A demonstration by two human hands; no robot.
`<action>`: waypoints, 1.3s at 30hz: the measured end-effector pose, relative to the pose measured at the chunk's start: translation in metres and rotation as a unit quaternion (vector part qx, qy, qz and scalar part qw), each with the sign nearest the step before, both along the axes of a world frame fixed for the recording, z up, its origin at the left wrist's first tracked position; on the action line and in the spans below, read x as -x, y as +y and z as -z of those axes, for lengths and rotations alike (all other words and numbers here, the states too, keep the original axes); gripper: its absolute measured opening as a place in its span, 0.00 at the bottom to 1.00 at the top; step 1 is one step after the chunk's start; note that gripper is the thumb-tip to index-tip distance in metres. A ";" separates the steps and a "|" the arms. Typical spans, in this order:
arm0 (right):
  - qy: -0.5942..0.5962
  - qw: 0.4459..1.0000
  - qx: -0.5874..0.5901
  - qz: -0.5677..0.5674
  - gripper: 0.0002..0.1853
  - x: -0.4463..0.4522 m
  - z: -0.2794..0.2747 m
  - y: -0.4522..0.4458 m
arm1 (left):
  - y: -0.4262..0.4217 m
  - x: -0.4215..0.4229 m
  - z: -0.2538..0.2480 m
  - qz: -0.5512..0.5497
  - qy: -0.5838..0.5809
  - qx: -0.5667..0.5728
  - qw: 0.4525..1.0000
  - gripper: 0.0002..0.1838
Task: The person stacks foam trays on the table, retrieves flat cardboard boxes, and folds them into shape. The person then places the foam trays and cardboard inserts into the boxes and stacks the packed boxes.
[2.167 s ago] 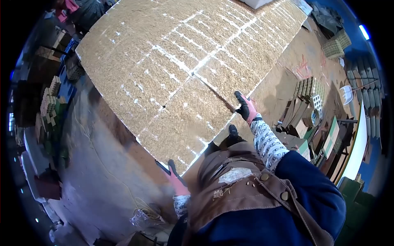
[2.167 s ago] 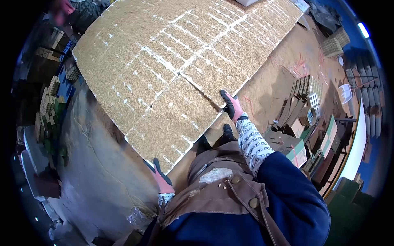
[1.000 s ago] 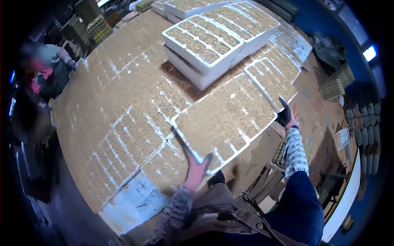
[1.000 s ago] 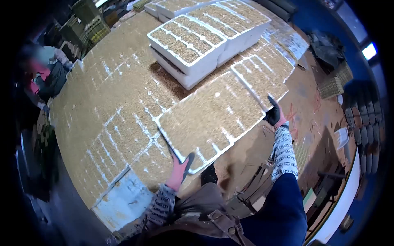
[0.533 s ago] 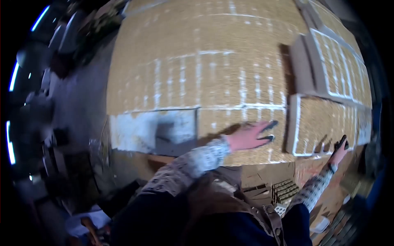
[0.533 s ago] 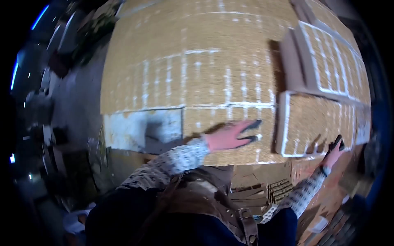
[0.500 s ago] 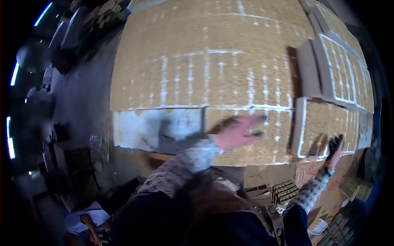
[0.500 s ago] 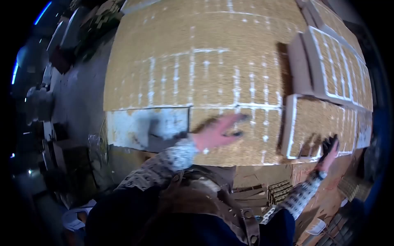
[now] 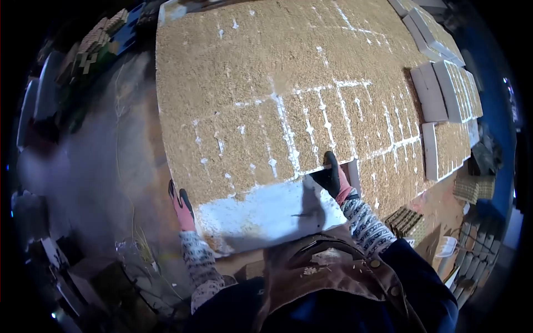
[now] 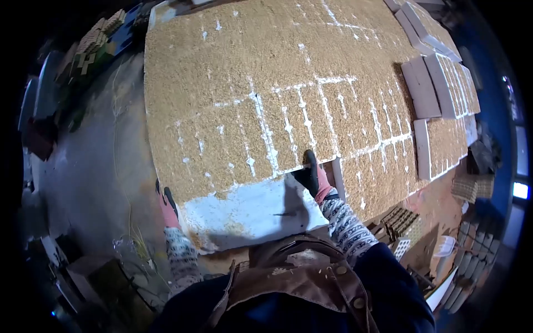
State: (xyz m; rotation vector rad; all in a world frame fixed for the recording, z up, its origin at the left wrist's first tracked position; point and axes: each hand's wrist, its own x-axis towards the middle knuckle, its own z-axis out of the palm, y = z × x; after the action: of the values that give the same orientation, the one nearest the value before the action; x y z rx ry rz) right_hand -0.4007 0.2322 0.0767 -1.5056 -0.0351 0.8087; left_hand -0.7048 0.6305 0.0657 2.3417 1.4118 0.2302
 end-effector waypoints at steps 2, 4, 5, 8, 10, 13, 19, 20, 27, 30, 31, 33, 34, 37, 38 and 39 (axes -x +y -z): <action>-0.231 0.954 0.141 -0.126 0.43 0.004 0.005 -0.013 | -0.004 -0.002 -0.003 0.006 -0.123 0.008 0.992 0.20; -0.061 0.984 -0.163 0.032 0.39 0.008 0.045 -0.023 | -0.012 -0.010 0.003 -0.082 -0.394 0.184 0.897 0.21; -0.051 0.974 -0.202 0.088 0.34 0.011 0.050 -0.024 | -0.023 -0.024 -0.027 -0.086 -0.443 0.218 0.865 0.22; 0.296 0.872 -0.182 0.345 0.24 0.006 -0.064 0.031 | -0.013 -0.030 -0.055 -0.126 -0.508 0.433 0.733 0.24; 0.363 0.813 -0.199 0.409 0.23 0.004 -0.090 0.036 | -0.004 -0.034 -0.070 -0.157 -0.502 0.579 0.623 0.23; 0.207 0.939 -0.127 0.245 0.19 0.004 -0.023 0.033 | 0.016 -0.012 -0.046 -0.103 -0.435 0.563 0.695 0.22; 0.075 0.957 -0.149 0.239 0.18 0.025 -0.034 0.024 | 0.032 0.033 -0.013 0.027 -0.395 0.539 0.744 0.21; 0.105 0.950 -0.174 0.239 0.18 0.020 -0.039 0.016 | 0.029 0.038 -0.012 0.027 -0.419 0.543 0.728 0.22; 0.000 0.949 -0.095 0.300 0.15 0.007 -0.138 -0.081 | -0.037 0.053 -0.018 -0.039 -0.321 0.569 0.756 0.26; 0.059 0.915 -0.174 0.360 0.13 -0.017 -0.148 -0.188 | -0.114 0.005 -0.012 -0.036 -0.244 0.605 0.757 0.28; 0.067 0.895 -0.226 0.378 0.13 -0.031 -0.135 -0.233 | -0.145 -0.021 -0.015 -0.035 -0.219 0.617 0.755 0.29; 0.052 0.889 -0.198 0.409 0.12 -0.062 -0.155 -0.303 | -0.236 -0.104 -0.074 -0.034 -0.214 0.618 0.756 0.34; 0.039 0.880 -0.210 0.424 0.11 -0.078 -0.149 -0.349 | -0.300 -0.153 -0.126 -0.036 -0.239 0.610 0.754 0.38; -0.025 0.887 -0.209 0.411 0.16 -0.130 -0.177 -0.457 | -0.430 -0.226 -0.132 -0.012 -0.228 0.670 0.707 0.45; -0.066 0.889 -0.195 0.410 0.18 -0.154 -0.182 -0.490 | -0.466 -0.256 -0.124 0.058 -0.229 0.656 0.717 0.46; -0.023 0.885 -0.206 0.417 0.20 -0.185 -0.176 -0.534 | -0.503 -0.285 -0.117 0.125 -0.233 0.637 0.724 0.47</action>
State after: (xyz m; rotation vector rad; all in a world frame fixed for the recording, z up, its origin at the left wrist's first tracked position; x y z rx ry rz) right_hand -0.2158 -0.3014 0.2528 -0.9796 0.3667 0.0485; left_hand -0.4193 0.1273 0.1825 1.1230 0.5712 -0.1958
